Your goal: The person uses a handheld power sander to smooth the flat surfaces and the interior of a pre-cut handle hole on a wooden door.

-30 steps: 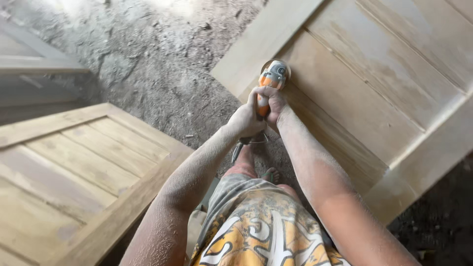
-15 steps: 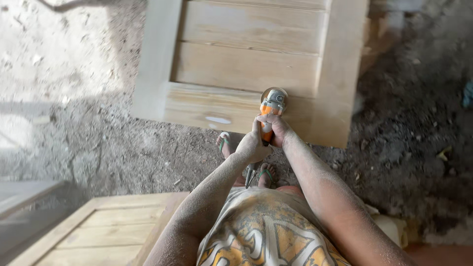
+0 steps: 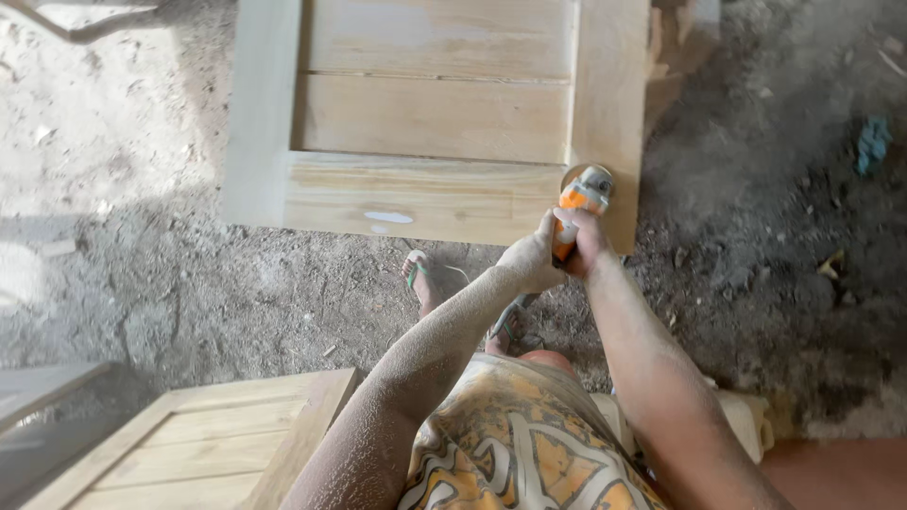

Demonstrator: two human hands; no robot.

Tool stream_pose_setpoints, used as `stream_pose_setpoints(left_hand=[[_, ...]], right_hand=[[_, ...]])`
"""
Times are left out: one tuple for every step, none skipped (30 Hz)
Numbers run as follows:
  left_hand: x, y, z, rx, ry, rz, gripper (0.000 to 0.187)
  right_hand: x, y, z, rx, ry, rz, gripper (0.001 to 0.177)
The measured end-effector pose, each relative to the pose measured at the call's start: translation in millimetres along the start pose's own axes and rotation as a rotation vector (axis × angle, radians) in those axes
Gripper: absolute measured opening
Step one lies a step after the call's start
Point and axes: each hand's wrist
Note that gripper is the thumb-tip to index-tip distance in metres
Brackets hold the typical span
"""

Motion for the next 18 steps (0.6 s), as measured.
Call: stream_pose_setpoints(left_hand=[[3.5, -5.7, 5.8, 0.012, 0.015, -0.013, 0.121], [8.0, -11.4, 13.8, 0.024, 0.03, -0.025, 0.121], [12.4, -17.2, 23.4, 0.033, 0.05, -0.03, 0.121], [16.6, -24.6, 33.9, 0.045, 0.035, -0.065, 0.119], [21.8, -33.4, 45.2, 0.051, 0.021, -0.093, 0.118], [28.8, -41.3, 57.3, 0.056, 0.008, -0.122, 0.116], [34.3, -49.4, 68.6, 0.071, -0.004, -0.151, 0.119], [41.2, -58.2, 80.5, 0.086, -0.016, -0.181, 0.122], [51.4, -66.2, 93.0, 0.102, -0.025, -0.22, 0.126], [60.9, -76.9, 104.4, 0.126, -0.03, -0.248, 0.123], [70.0, -88.9, 115.2, 0.158, -0.037, -0.285, 0.12], [80.9, -100.6, 126.3, 0.19, -0.044, -0.321, 0.117], [92.2, -113.4, 137.4, 0.232, -0.023, -0.361, 0.117], [105.1, -126.0, 149.6, 0.275, -0.002, -0.4, 0.116], [116.1, -139.4, 160.9, 0.325, 0.015, -0.436, 0.115], [128.2, -150.8, 172.6, 0.361, -0.016, -0.46, 0.114], [142.8, -162.2, 184.8, 0.397, -0.046, -0.488, 0.114], [155.1, -174.4, 194.9, 0.433, -0.077, -0.516, 0.114]], right_hand=[[-5.5, 7.1, -4.5, -0.012, 0.002, 0.026, 0.048], [-12.8, 16.1, -8.8, -0.025, 0.005, 0.051, 0.048], [-19.6, 24.8, -12.5, -0.033, 0.015, 0.076, 0.048], [-28.4, 34.5, -16.4, -0.065, 0.003, 0.076, 0.047], [-40.0, 45.0, -22.5, -0.092, -0.003, 0.072, 0.046], [-53.2, 56.1, -26.9, -0.119, -0.008, 0.068, 0.045], [-66.0, 65.8, -31.5, -0.136, -0.027, 0.111, 0.042], [-81.4, 76.1, -37.0, -0.153, -0.045, 0.154, 0.04], [-100.3, 87.4, -39.2, -0.171, -0.072, 0.203, 0.037], [-119.3, 96.2, -43.1, -0.185, -0.087, 0.215, 0.036], [-139.9, 105.2, -47.9, -0.207, -0.111, 0.231, 0.034], [-161.7, 114.4, -53.7, -0.229, -0.134, 0.246, 0.033], [-185.3, 125.0, -60.2, -0.264, -0.169, 0.287, 0.032], [-211.1, 138.4, -65.3, -0.3, -0.203, 0.328, 0.032], [-234.9, 150.9, -72.5, -0.344, -0.235, 0.367, 0.031], [-257.6, 162.9, -79.4, -0.364, -0.261, 0.385, 0.031], [-282.1, 175.0, -86.4, -0.385, -0.288, 0.406, 0.03], [-304.8, 185.1, -95.0, -0.405, -0.316, 0.428, 0.03]])
Point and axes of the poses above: each hand's wrist, its own y-axis towards the middle knuckle, its own x-axis out of the back of the hand, z = x × y, and after that the axes turned 14 degrees about -x, right-handed
